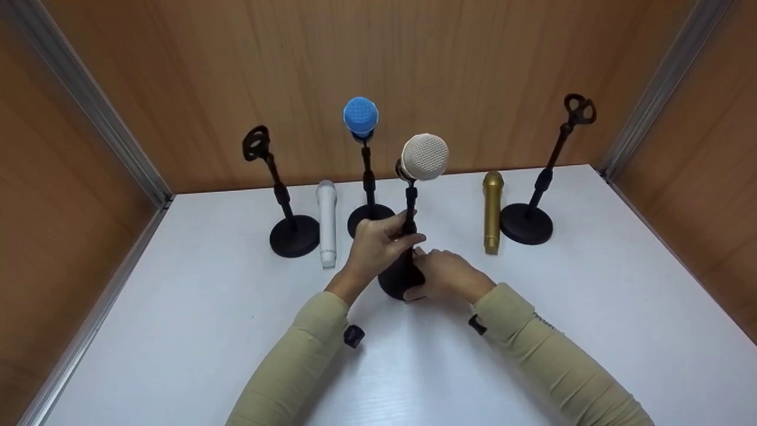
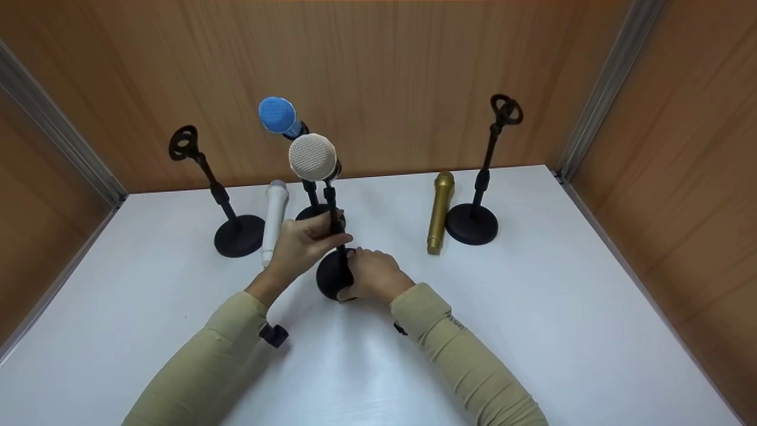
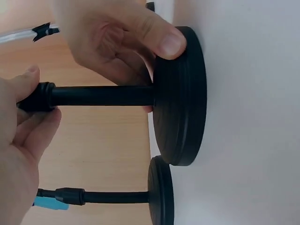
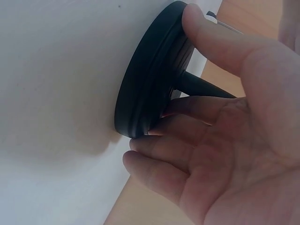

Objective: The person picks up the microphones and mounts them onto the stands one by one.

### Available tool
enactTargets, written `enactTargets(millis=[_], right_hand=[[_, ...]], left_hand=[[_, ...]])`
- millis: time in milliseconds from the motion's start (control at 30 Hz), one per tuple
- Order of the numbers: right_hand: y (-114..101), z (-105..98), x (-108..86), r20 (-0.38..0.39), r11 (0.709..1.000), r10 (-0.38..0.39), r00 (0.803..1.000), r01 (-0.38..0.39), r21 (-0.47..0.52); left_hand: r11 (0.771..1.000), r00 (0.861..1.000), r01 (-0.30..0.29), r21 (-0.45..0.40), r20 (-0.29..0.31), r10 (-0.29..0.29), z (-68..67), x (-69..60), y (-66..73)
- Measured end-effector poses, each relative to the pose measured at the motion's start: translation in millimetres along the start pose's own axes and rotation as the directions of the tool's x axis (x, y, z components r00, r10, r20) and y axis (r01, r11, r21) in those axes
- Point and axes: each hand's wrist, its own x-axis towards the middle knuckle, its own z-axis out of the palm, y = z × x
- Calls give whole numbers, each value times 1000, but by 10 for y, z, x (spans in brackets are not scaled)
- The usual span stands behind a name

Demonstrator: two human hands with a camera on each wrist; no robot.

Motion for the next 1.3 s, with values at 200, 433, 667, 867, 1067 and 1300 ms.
enactTargets(millis=[200, 433, 667, 867, 1067, 1300], right_hand=[[10, -1, -5, -12, 1000, -7, 1000, 7, 5], [27, 5, -20, -9, 1000, 2, 1000, -2, 3], [32, 10, -3, -18, 1000, -25, 1000, 24, -7], [28, 22, -12, -21, 1000, -11, 1000, 11, 5], [23, 10, -22, -29, 1000, -11, 1000, 11, 12], [31, 17, -24, -29, 1000, -17, 999, 18, 15]], left_hand=[[977, 986, 144, -157, 108, -128, -48, 1, 22], [937, 962, 252, -243, 167, -215, -77, -2, 35], [948, 969, 246, -201, 73, -236, -83, 52, 283], [940, 968, 242, -242, 131, -216, -155, 30, 387], [959, 972, 231, -166, 73, -221, -120, 41, 371], [960, 968, 250, -127, 13, -250, -41, 16, 289]])
